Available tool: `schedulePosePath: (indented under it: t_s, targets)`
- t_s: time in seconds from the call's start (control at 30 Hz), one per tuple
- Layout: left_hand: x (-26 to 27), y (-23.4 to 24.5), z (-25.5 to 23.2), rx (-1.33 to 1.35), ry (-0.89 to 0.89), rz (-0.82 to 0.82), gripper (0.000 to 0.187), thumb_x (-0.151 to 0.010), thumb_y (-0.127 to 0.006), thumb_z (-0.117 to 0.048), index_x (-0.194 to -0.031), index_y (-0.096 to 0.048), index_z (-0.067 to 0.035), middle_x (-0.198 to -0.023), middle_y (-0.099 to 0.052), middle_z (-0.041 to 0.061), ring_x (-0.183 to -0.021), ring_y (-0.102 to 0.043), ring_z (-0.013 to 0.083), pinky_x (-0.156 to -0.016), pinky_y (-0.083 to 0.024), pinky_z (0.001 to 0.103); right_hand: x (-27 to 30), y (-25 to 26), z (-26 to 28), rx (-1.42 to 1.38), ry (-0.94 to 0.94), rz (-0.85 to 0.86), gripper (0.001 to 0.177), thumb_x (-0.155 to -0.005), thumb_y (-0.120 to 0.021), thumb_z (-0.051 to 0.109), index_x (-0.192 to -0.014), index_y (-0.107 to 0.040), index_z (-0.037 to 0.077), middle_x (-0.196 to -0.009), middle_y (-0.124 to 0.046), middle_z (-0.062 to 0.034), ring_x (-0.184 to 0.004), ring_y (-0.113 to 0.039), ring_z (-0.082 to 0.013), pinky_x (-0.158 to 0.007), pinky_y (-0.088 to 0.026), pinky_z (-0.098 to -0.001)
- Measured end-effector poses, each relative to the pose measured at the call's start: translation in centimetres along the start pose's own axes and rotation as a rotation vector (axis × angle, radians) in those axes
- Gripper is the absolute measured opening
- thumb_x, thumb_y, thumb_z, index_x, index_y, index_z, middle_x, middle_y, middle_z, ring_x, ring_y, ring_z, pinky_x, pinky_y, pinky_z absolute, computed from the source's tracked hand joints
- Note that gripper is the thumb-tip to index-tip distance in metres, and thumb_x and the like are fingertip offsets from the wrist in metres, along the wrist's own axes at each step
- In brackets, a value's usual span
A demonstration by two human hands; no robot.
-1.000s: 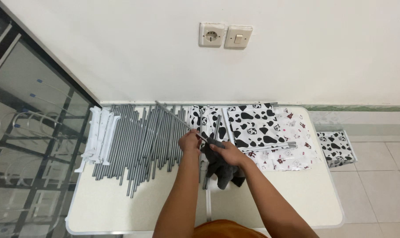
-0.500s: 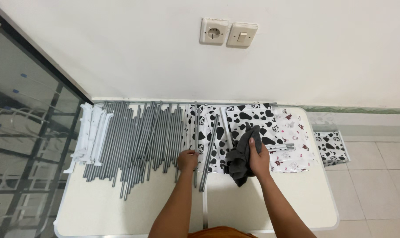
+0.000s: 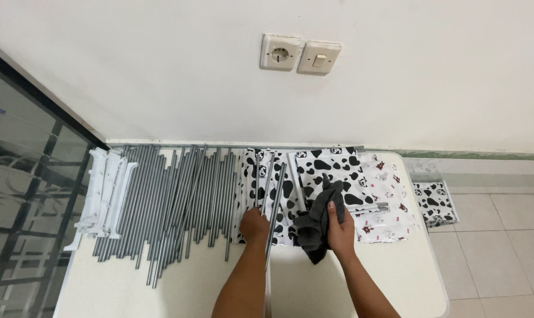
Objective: The person assembles a drying rack by inserting metal rods into a patterned fabric frame. They wipe the rods with a cloth, insert them into the frame, and adjust the fabric to secure the structure.
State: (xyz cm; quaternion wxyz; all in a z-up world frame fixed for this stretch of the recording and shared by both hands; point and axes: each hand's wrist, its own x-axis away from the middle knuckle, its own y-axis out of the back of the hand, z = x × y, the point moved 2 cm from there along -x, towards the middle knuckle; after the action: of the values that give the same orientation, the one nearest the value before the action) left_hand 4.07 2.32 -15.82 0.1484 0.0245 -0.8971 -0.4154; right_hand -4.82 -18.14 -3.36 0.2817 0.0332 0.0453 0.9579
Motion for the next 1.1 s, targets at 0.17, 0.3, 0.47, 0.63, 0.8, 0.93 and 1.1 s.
schedulePosePath:
  t_s: [0.17,0.3,0.47,0.63,0.8,0.93,1.1]
  targets:
    - [1.6,-0.8,-1.0,-0.106,-0.103,0.025,0.014,-0.088,-0.071,-0.014,-0.096,-0.070,-0.004,-0.097,-0.070,0.018,-0.090,-0.071,0.0370,-0.076,-0.057,0.048,0.0,0.2,-0.2,-0.001,-0.011,-0.009,0.046,-0.104,-0.057,0.038,-0.112,-0.070,-0.006,-0.095,-0.075,-0.0081,-0.084,-0.065,-0.0111,-0.077,-0.052,-0.0259]
    - [2.9,-1.8,-0.5,-0.097,-0.094,0.120,0.014,-0.090,-0.069,-0.017,-0.094,-0.070,-0.003,-0.094,-0.073,0.018,-0.088,-0.073,0.0357,-0.076,-0.059,0.047,0.2,0.3,-0.3,0.025,-0.038,-0.023,0.047,-0.103,-0.058,0.038,-0.111,-0.070,-0.007,-0.094,-0.075,-0.0091,-0.084,-0.065,-0.0119,-0.077,-0.052,-0.0266]
    - [2.9,-2.2,-0.7,-0.174,-0.100,0.179,0.013,-0.090,-0.070,-0.016,-0.093,-0.072,-0.004,-0.096,-0.074,0.018,-0.091,-0.073,0.0347,-0.078,-0.059,0.046,0.6,1.0,-0.5,0.020,-0.017,-0.025,0.047,-0.103,-0.058,0.038,-0.113,-0.069,-0.006,-0.096,-0.075,-0.0085,-0.086,-0.065,-0.0113,-0.078,-0.052,-0.0265]
    - [2.6,-2.0,-1.3,-0.178,-0.013,0.225,0.016,-0.087,-0.076,-0.019,-0.094,-0.073,-0.005,-0.101,-0.074,0.018,-0.096,-0.073,0.0341,-0.081,-0.059,0.044,1.2,2.1,-1.3,0.046,-0.053,-0.061,0.048,-0.103,-0.058,0.039,-0.112,-0.069,-0.007,-0.097,-0.075,-0.0088,-0.086,-0.065,-0.0116,-0.079,-0.053,-0.0267]
    - [2.0,-0.9,-0.7,-0.126,0.051,0.220,0.020,-0.088,-0.077,-0.021,-0.096,-0.072,-0.004,-0.102,-0.074,0.016,-0.096,-0.074,0.0327,-0.082,-0.060,0.042,1.1,2.2,-1.7,0.059,-0.095,-0.079,0.048,-0.102,-0.058,0.039,-0.112,-0.070,-0.006,-0.095,-0.075,-0.0096,-0.084,-0.065,-0.0126,-0.077,-0.053,-0.0277]
    - [2.3,-0.8,1.1,-0.187,0.014,0.232,0.016,-0.090,-0.075,-0.020,-0.096,-0.072,-0.006,-0.102,-0.074,0.016,-0.097,-0.073,0.0322,-0.083,-0.059,0.042,1.1,1.9,-1.4,0.032,-0.084,-0.061,0.048,-0.102,-0.059,0.039,-0.110,-0.070,-0.006,-0.095,-0.076,-0.0089,-0.084,-0.066,-0.0121,-0.077,-0.053,-0.0273]
    - [1.8,-3.2,1.2,-0.391,-0.195,0.202,0.010,-0.090,-0.068,-0.007,-0.093,-0.077,-0.009,-0.102,-0.074,0.014,-0.096,-0.073,0.0321,-0.081,-0.060,0.042,0.5,1.3,-1.3,0.011,-0.084,-0.029,0.048,-0.102,-0.059,0.040,-0.109,-0.070,-0.007,-0.092,-0.074,-0.0095,-0.081,-0.064,-0.0128,-0.076,-0.052,-0.0286]
